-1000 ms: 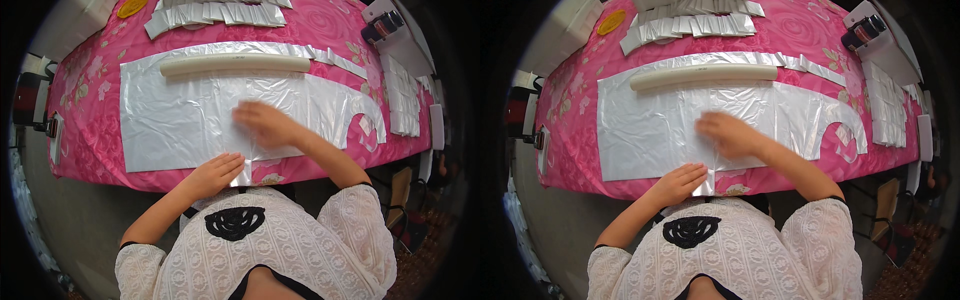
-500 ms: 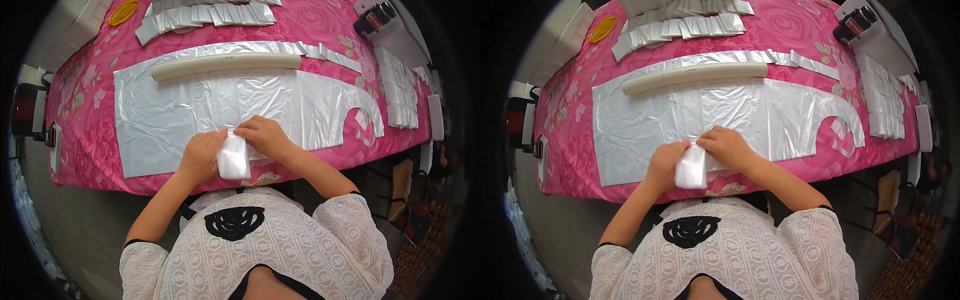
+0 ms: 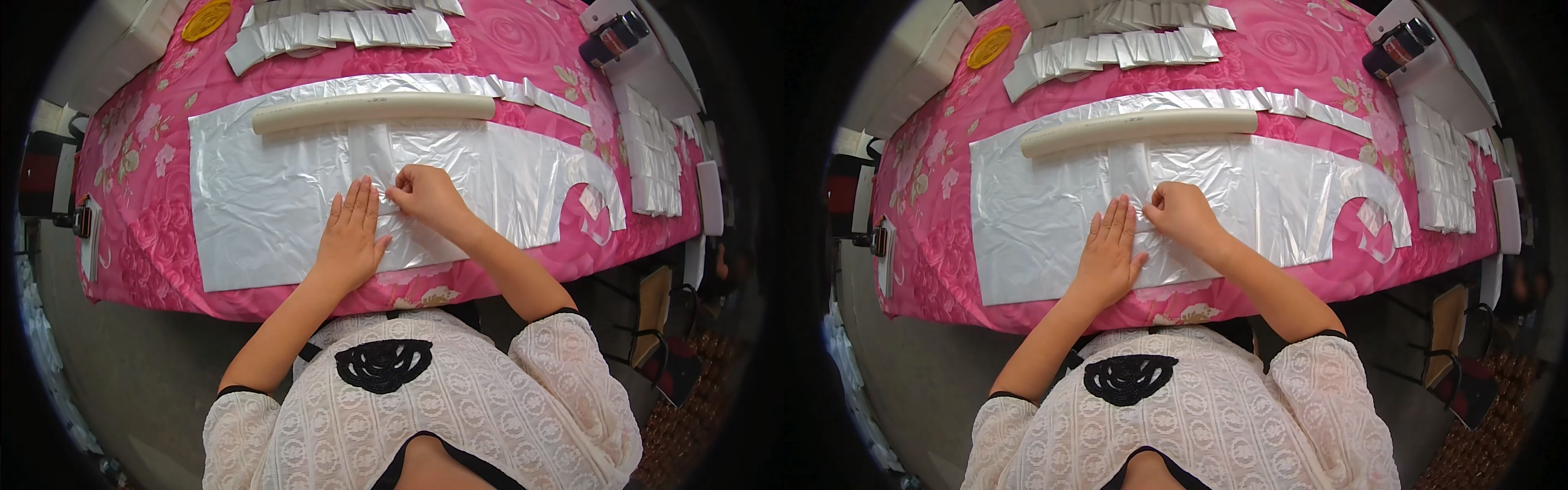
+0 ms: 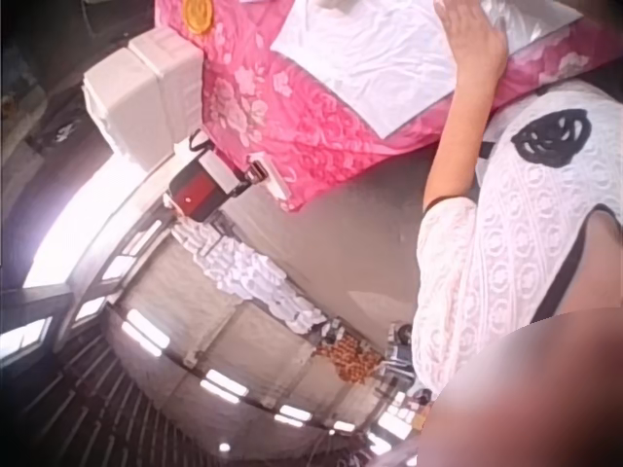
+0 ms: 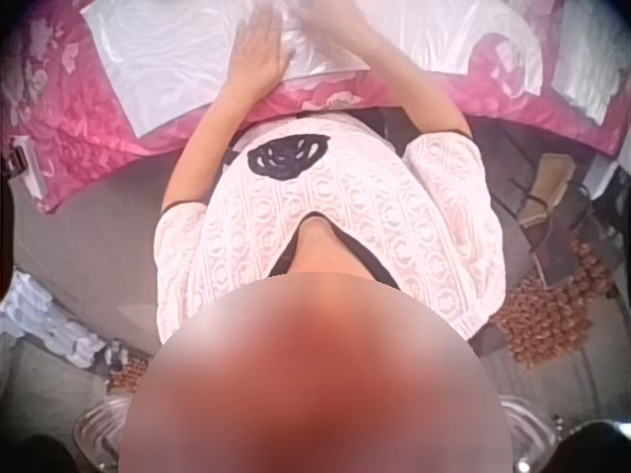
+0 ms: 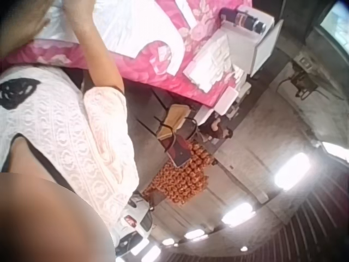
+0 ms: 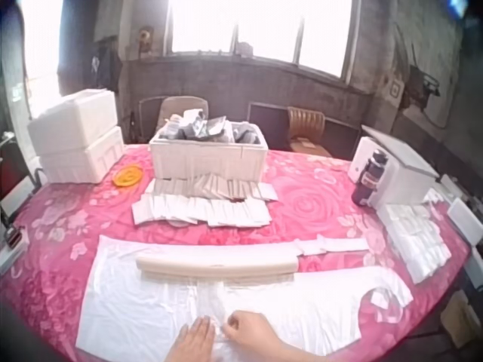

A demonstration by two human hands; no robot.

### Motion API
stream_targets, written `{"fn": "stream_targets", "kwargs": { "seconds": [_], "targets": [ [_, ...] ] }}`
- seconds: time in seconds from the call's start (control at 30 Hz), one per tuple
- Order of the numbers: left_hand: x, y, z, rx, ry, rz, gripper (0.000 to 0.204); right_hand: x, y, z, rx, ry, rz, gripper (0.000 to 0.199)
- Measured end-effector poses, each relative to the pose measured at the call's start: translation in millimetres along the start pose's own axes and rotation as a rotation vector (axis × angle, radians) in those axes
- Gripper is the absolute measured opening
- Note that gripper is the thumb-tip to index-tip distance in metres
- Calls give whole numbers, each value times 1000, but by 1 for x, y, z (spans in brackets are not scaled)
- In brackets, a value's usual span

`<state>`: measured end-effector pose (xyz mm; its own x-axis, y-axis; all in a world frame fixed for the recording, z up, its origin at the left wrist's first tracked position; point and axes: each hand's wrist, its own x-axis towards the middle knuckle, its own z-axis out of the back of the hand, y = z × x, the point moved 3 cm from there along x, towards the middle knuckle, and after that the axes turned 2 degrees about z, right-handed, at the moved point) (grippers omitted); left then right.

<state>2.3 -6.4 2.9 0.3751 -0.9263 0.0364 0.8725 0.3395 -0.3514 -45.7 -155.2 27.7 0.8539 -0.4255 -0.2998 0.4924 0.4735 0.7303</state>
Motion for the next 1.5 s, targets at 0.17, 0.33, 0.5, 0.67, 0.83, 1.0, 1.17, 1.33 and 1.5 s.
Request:
{"fn": "stream_targets", "kwargs": {
  "seconds": [0.17,0.33,0.5,0.67,0.83,1.0,1.17,1.33,1.5],
  "targets": [
    [4,1,8,-17,-72,-26,64,-15,1,-3,-516,-381,716,52],
    [15,6,19,-22,-191,-75,60,1,-8,-6,-524,-131,855,47],
    [25,13,15,124,-261,-170,49,7,-6,0,-524,-83,845,46],
    [23,17,22,-26,-267,-259,39,6,-9,2,-487,-119,890,42],
    [-15,2,39,-269,-211,-357,38,-37,-13,-9,-366,-5,950,34],
    [-15,7,37,-389,-131,-162,35,-38,-16,-4,-139,-83,778,21],
    [3,19,26,-505,-81,362,46,-12,-9,1,-6,12,181,16],
    [21,26,24,-584,-114,448,58,4,-5,7,64,152,-36,27],
    [18,23,31,-190,-400,173,69,8,-5,5,67,164,-77,27]
  ]
}}
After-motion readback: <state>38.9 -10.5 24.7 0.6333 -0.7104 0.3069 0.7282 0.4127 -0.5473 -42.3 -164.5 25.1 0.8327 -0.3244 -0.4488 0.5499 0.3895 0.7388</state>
